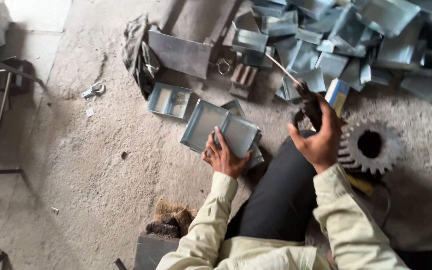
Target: The person sits on the floor and uses a welding torch to join the seams of small metal boxes. They pick up a box, position it on a gear-like support, and weld the edges, creating bright sparks. The person repeats this process for several boxes, moving the finished ones aside.
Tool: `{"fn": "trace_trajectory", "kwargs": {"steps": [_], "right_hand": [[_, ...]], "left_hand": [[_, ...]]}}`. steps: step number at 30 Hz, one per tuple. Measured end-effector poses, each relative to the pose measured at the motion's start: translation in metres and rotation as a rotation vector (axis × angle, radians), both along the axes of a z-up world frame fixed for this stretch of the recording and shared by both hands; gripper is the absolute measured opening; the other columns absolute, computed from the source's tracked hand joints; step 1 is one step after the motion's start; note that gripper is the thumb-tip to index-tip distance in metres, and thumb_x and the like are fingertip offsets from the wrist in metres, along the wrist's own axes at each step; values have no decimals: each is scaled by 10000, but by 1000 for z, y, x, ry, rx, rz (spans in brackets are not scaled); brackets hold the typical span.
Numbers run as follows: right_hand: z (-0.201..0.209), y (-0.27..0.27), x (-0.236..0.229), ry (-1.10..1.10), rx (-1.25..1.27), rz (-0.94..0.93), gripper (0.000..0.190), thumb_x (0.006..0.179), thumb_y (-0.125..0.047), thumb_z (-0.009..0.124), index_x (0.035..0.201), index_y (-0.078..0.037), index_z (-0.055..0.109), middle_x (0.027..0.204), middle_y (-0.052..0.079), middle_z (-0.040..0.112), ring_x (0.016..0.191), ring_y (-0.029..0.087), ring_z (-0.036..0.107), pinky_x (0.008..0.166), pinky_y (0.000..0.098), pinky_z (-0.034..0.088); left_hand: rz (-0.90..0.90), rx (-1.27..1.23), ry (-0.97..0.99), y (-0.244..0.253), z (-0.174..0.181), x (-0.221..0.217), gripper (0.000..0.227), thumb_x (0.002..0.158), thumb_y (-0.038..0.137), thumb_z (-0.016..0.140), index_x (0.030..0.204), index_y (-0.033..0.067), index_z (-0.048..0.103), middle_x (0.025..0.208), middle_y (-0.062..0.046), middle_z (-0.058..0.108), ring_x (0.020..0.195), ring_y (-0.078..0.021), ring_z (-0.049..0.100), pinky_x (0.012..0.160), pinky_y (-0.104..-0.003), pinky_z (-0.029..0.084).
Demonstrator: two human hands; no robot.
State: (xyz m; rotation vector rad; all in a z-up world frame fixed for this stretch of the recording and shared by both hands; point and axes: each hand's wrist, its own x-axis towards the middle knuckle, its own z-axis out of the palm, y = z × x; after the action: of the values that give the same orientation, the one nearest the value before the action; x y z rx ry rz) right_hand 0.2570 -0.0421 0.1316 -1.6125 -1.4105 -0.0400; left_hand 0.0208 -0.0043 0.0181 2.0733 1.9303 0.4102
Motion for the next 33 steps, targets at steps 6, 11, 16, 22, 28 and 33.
{"fn": "trace_trajectory", "kwargs": {"steps": [6, 11, 16, 22, 28, 33], "right_hand": [[-9, -3, 6, 33, -61, 26, 767, 894, -299, 890, 1504, 3, 534, 1261, 168, 660, 1100, 277, 676, 994, 373, 556], [-1, -3, 3, 5, -88, 60, 770, 939, -283, 907, 1526, 14, 507, 1310, 158, 622, 1132, 246, 647, 1041, 340, 531], [7, -4, -2, -34, -145, 67, 780, 930, -220, 897, 1519, 30, 450, 1397, 174, 583, 1240, 259, 617, 1138, 349, 511], [-5, -9, 11, -26, -215, 16, 851, 838, -92, 873, 1507, 71, 374, 1394, 208, 521, 1237, 261, 570, 1125, 351, 486], [-21, -17, 43, 87, -301, -58, 941, 792, -55, 828, 1527, 90, 258, 1371, 282, 516, 1256, 291, 621, 1107, 388, 513], [-20, -16, 50, -67, -447, -144, 1016, 658, 27, 819, 1525, 58, 292, 1343, 350, 567, 1146, 353, 648, 1049, 441, 552]], "left_hand": [[145, 584, -351, 59, -28, -76, 988, 894, 518, 737, 1625, 89, 230, 1551, -228, 416, 1424, -377, 425, 1176, -600, 289], [511, 327, -446, 167, -98, -187, 841, 980, 464, 716, 1578, 43, 300, 1530, -228, 437, 1433, -376, 437, 1211, -578, 303], [289, -57, -238, 229, -216, -223, 1131, 843, 566, 827, 1617, 62, 174, 1591, -258, 326, 1476, -427, 319, 1212, -553, 300], [201, -416, -4, 285, -279, -191, 1414, 615, 641, 902, 1643, 173, 51, 1702, -146, 152, 1561, -333, 171, 1183, -560, 307], [249, -534, 77, 305, -289, -178, 1461, 583, 661, 921, 1630, 172, 27, 1679, -157, 161, 1552, -304, 144, 1148, -626, 280], [316, -494, 178, 300, -321, -171, 1456, 598, 698, 897, 1629, 21, 123, 1646, -155, 291, 1523, -283, 246, 1145, -638, 310]]}}
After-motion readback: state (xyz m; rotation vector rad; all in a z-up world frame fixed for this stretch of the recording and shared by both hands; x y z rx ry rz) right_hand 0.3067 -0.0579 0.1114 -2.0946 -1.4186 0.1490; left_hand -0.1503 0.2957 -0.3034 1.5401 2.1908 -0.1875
